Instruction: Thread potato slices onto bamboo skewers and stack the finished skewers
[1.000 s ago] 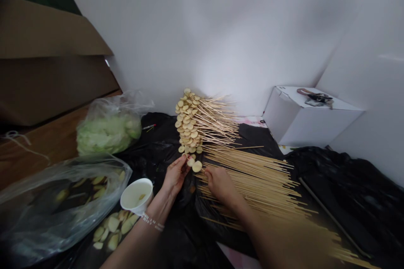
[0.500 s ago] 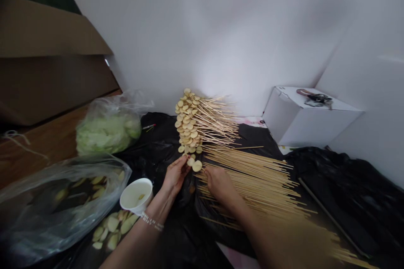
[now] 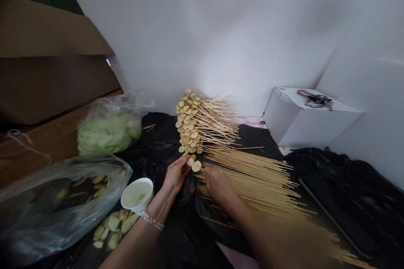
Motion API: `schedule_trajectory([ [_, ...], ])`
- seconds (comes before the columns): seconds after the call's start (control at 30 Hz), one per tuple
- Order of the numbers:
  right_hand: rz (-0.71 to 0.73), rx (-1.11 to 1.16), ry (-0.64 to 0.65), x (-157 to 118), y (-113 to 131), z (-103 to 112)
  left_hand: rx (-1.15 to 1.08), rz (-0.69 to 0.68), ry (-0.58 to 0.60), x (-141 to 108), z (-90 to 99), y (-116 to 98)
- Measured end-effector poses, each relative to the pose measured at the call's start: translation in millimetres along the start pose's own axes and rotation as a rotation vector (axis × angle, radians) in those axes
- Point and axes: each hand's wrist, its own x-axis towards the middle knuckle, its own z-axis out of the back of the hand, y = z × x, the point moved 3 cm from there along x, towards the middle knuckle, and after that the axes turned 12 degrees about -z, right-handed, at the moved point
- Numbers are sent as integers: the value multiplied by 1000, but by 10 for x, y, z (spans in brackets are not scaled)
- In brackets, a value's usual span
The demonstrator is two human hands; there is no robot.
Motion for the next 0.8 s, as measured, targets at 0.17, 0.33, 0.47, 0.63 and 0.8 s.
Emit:
schedule_trajectory([
  [0.17,10,46,-21,9,5,-4,-3,-11,14,-1,-5,-2],
  [0.33,3,44,-28,18,-11,-32,-5,-8,5,7,2,20],
  [0.47,7,70,-21,33,-16,-19,-8,-37,17,3,-8,47],
  [0.63,26,210,-36,76,-34,74,9,-59,21,-32,-39,28],
  [0.8,-5,361,-87,200,-134,260,69,-34,47,-44,-44,11],
])
